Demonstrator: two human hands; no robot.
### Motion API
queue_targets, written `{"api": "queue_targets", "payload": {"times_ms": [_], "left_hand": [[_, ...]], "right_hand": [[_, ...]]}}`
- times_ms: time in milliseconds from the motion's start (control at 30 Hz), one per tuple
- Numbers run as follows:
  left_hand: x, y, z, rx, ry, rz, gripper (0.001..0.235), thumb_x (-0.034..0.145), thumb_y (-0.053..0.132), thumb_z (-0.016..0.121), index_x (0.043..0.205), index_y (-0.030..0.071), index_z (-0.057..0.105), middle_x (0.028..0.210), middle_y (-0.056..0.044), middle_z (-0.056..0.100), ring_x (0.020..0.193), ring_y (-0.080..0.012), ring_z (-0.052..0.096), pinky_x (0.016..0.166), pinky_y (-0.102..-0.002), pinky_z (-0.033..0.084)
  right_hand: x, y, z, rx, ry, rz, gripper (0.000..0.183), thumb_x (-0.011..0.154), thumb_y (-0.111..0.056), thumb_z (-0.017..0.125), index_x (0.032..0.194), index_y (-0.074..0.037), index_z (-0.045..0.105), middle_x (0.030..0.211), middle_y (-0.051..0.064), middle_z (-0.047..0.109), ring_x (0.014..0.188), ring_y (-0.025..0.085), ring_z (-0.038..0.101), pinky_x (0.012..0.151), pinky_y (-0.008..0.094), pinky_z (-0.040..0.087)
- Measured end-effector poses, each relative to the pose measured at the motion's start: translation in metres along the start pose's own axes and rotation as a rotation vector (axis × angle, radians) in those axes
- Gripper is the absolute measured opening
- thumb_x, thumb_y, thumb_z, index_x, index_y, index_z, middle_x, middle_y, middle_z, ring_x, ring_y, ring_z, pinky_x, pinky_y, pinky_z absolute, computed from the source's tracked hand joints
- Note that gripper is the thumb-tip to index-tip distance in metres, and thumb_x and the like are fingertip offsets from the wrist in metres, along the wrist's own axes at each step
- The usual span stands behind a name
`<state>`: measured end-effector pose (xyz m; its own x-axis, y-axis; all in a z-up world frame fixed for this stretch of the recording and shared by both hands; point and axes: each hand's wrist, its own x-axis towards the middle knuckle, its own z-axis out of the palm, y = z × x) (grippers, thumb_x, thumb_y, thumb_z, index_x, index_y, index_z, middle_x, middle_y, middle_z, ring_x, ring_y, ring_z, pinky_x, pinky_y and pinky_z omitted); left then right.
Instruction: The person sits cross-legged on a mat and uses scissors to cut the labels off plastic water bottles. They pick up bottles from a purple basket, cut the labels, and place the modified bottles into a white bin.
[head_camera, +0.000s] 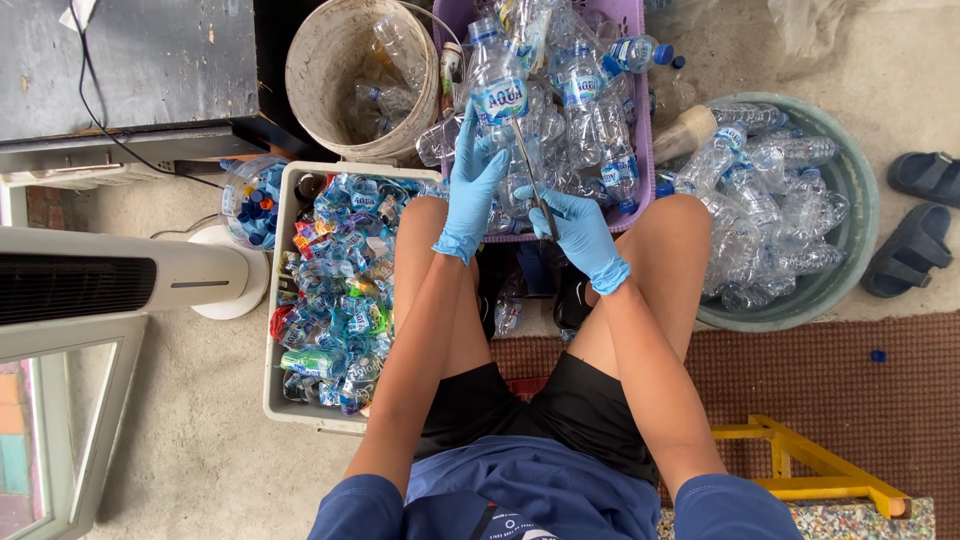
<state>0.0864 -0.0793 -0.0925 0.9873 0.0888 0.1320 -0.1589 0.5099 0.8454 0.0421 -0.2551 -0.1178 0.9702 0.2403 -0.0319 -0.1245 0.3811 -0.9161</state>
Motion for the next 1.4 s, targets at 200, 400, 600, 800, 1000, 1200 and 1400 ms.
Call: {"api": "queue_targets", "payload": {"times_ms": [200, 400, 600, 800, 1000, 1200, 1400], "left_hand": [[0.002, 0.003, 0.014, 0.035, -0.045, -0.077, 0.075, 0.103, 0.012, 0.067, 0.163, 0.021, 0.024, 0.162, -0.013, 0.040, 0.144, -0.0277, 0.049, 0.121, -0.047, 0.044], [0.002, -0.002, 0.029, 0.060, -0.008, -0.132, 0.077, 0.100, 0.013, 0.069, 0.163, 0.026, 0.025, 0.110, -0.005, 0.061, 0.103, -0.0112, 0.058, 0.108, -0.032, 0.050], [-0.004, -0.014, 0.033, 0.060, 0.027, -0.148, 0.077, 0.100, 0.016, 0.069, 0.163, 0.023, 0.026, 0.167, -0.005, 0.031, 0.124, -0.0123, 0.050, 0.113, -0.032, 0.047], [-0.007, -0.014, 0.033, 0.088, -0.019, -0.161, 0.077, 0.101, 0.018, 0.068, 0.164, 0.023, 0.025, 0.156, -0.004, 0.045, 0.101, -0.0082, 0.054, 0.108, -0.031, 0.050], [-0.006, -0.018, 0.028, 0.044, -0.025, -0.134, 0.078, 0.100, 0.016, 0.069, 0.163, 0.021, 0.024, 0.167, -0.006, 0.032, 0.125, -0.0114, 0.052, 0.115, -0.036, 0.048], [-0.005, -0.045, 0.009, 0.083, -0.036, -0.143, 0.073, 0.101, 0.013, 0.067, 0.162, 0.021, 0.028, 0.167, 0.000, 0.029, 0.107, -0.0077, 0.052, 0.109, -0.030, 0.050], [-0.010, -0.063, 0.004, 0.076, 0.005, -0.114, 0.076, 0.099, 0.006, 0.075, 0.163, 0.018, 0.034, 0.167, -0.004, 0.031, 0.114, -0.0121, 0.053, 0.109, -0.039, 0.051]], "right_hand": [[-0.007, -0.049, 0.016, -0.080, -0.036, 0.130, 0.035, 0.095, -0.011, 0.073, 0.126, 0.003, 0.069, 0.078, -0.006, 0.060, 0.071, 0.006, 0.047, 0.068, 0.020, 0.047], [-0.005, -0.057, 0.004, -0.167, 0.037, 0.103, 0.027, 0.098, -0.007, 0.069, 0.124, 0.001, 0.071, 0.109, 0.000, 0.071, 0.074, 0.007, 0.046, 0.070, 0.021, 0.048], [-0.003, -0.057, -0.006, -0.284, 0.050, 0.102, 0.023, 0.100, -0.011, 0.067, 0.121, -0.006, 0.074, 0.089, -0.005, 0.063, 0.069, 0.011, 0.046, 0.071, 0.024, 0.047], [-0.009, -0.055, -0.005, -0.185, 0.005, 0.089, 0.027, 0.104, -0.013, 0.063, 0.127, -0.002, 0.070, 0.074, -0.007, 0.052, 0.071, 0.010, 0.042, 0.070, 0.024, 0.044], [-0.009, -0.055, -0.001, -0.132, -0.022, 0.099, 0.037, 0.102, -0.018, 0.064, 0.133, 0.003, 0.065, 0.073, -0.006, 0.048, 0.070, 0.008, 0.041, 0.068, 0.019, 0.042], [-0.004, -0.033, -0.014, -0.107, 0.061, 0.149, 0.029, 0.102, -0.012, 0.063, 0.126, 0.004, 0.069, 0.070, -0.004, 0.051, 0.065, 0.009, 0.042, 0.063, 0.019, 0.042], [0.006, 0.025, -0.054, 0.073, 0.088, 0.024, 0.039, 0.087, 0.006, 0.079, 0.124, 0.008, 0.066, 0.121, 0.027, 0.071, 0.057, 0.026, 0.070, 0.057, 0.031, 0.058]]}}
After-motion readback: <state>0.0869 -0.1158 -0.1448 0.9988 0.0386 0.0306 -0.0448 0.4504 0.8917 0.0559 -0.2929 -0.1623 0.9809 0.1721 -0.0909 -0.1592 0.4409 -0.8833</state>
